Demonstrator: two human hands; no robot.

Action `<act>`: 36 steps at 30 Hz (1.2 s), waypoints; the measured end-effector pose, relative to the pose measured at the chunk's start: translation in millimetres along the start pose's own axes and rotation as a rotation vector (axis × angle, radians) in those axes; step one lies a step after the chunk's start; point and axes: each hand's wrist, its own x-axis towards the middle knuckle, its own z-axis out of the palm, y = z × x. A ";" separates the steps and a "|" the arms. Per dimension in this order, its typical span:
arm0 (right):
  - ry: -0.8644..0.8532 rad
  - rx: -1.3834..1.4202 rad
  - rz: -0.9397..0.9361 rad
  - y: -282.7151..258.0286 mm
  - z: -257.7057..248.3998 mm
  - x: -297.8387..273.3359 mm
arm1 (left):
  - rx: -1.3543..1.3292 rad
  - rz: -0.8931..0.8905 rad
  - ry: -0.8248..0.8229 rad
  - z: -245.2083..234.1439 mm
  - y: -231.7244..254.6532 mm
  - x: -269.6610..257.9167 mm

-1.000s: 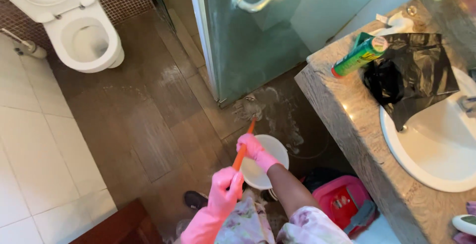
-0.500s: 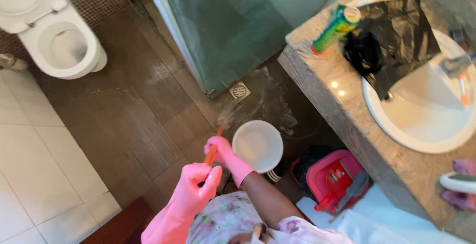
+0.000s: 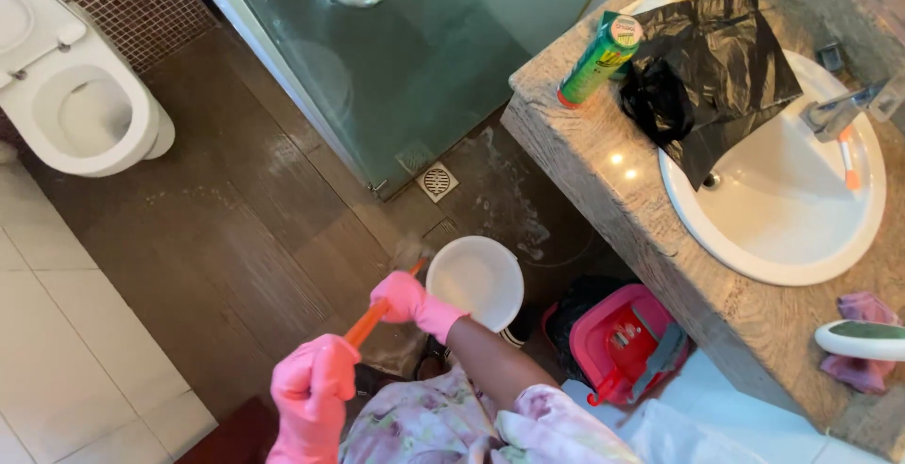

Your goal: Mopping a bathroom floor and rinsing the shower area and floor using a handheld shower head.

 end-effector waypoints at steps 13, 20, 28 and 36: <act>0.921 1.260 0.864 132.4 -134.7 -16.3 | 0.064 -0.125 -0.137 133.7 -149.7 37.7; 1.144 1.161 0.897 83.6 -168.4 -32.4 | -0.034 -0.294 -0.278 142.9 -208.6 31.9; 1.174 1.609 0.518 119.4 -29.5 -33.1 | 0.109 -0.282 -0.624 64.6 -116.2 46.6; 0.689 0.113 0.722 -21.6 -20.9 -14.9 | 0.200 -0.603 -0.748 34.5 -20.0 65.0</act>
